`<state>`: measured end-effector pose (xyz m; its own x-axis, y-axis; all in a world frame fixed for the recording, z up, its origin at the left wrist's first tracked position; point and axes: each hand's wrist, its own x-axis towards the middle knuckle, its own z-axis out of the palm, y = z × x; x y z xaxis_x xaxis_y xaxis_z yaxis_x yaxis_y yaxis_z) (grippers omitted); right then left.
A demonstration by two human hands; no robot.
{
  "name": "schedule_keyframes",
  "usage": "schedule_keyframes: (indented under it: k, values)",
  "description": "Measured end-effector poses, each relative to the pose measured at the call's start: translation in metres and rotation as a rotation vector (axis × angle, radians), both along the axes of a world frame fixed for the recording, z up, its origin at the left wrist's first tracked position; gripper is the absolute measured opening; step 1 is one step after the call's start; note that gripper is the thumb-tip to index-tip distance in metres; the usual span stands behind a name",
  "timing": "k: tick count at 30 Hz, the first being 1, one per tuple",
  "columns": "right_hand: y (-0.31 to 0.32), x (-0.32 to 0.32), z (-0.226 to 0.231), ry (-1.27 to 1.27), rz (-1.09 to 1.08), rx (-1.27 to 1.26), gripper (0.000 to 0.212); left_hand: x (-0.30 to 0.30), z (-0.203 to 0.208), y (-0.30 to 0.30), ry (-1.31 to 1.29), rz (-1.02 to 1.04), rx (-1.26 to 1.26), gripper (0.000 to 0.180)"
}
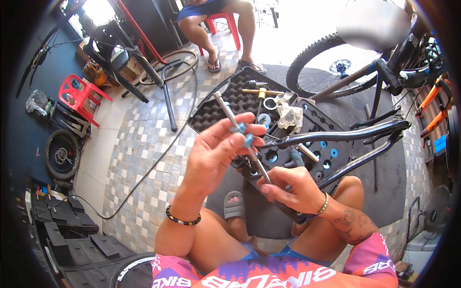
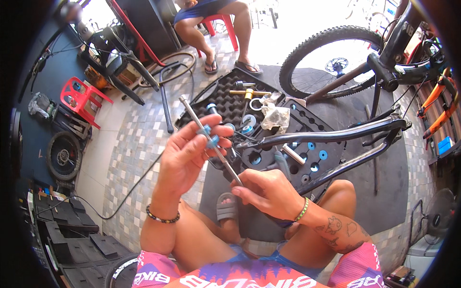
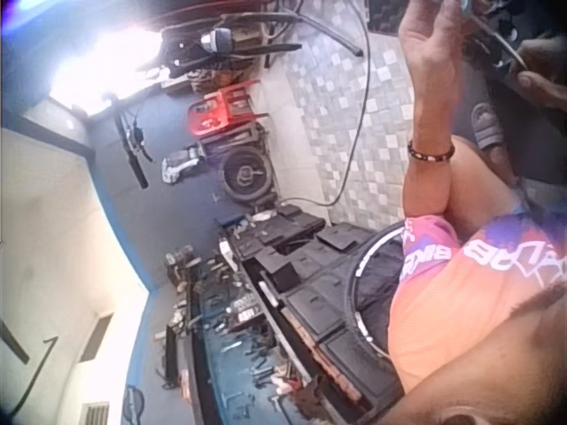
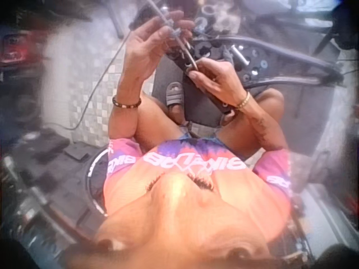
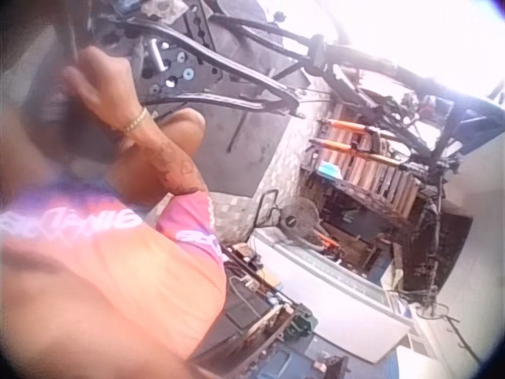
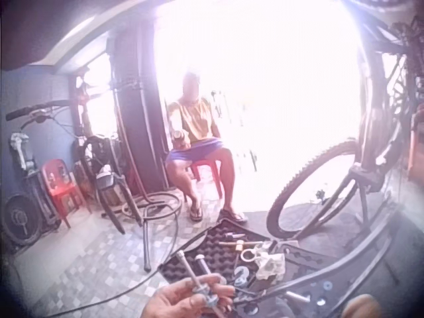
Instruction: The person sits on the floor and assembles a bicycle frame by inserting bearings, washers, and a bottom bracket axle into the frame's bottom bracket shell. They use a T-handle tool to tighten the axle and handle various small parts from a foam-lined tray.
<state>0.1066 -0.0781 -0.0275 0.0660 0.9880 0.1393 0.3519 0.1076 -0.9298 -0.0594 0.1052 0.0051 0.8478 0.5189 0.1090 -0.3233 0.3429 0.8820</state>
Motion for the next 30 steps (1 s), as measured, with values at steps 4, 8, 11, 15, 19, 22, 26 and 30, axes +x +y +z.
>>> schedule_keyframes:
  k: [4, 8, 11, 15, 19, 22, 26, 30]
  values:
    - [0.001, -0.004, -0.006, 0.124, -0.109, 0.036, 0.013, 0.011, 0.004, -0.016, 0.111, -0.107, 0.147, 0.049]
    - [-0.001, 0.005, -0.011, 0.183, -0.189, 0.079, 0.013, 0.02, 0.004, -0.031, 0.189, -0.306, 0.193, 0.059]
    - [-0.007, 0.01, -0.006, 0.162, -0.203, 0.125, 0.013, 0.027, -0.001, -0.034, 0.2, -0.351, 0.207, 0.056]
    - [-0.019, 0.019, -0.001, 0.118, -0.2, 0.175, 0.014, 0.033, 0.008, -0.033, 0.281, -0.431, 0.329, 0.055]
    - [-0.034, 0.027, 0.005, 0.131, -0.225, 0.152, 0.016, 0.042, 0.005, -0.039, 0.296, -0.454, 0.371, 0.056]
    - [-0.044, 0.033, 0.009, 0.161, -0.229, 0.14, 0.017, 0.05, 0.002, -0.046, 0.301, -0.494, 0.319, 0.057]
    - [-0.051, 0.04, 0.011, 0.152, -0.236, 0.163, 0.016, 0.055, 0.004, -0.052, 0.391, -0.477, 0.337, 0.06]
    - [-0.056, 0.043, 0.013, 0.147, -0.254, 0.172, 0.015, 0.06, 0.007, -0.057, 0.41, -0.482, 0.284, 0.067]
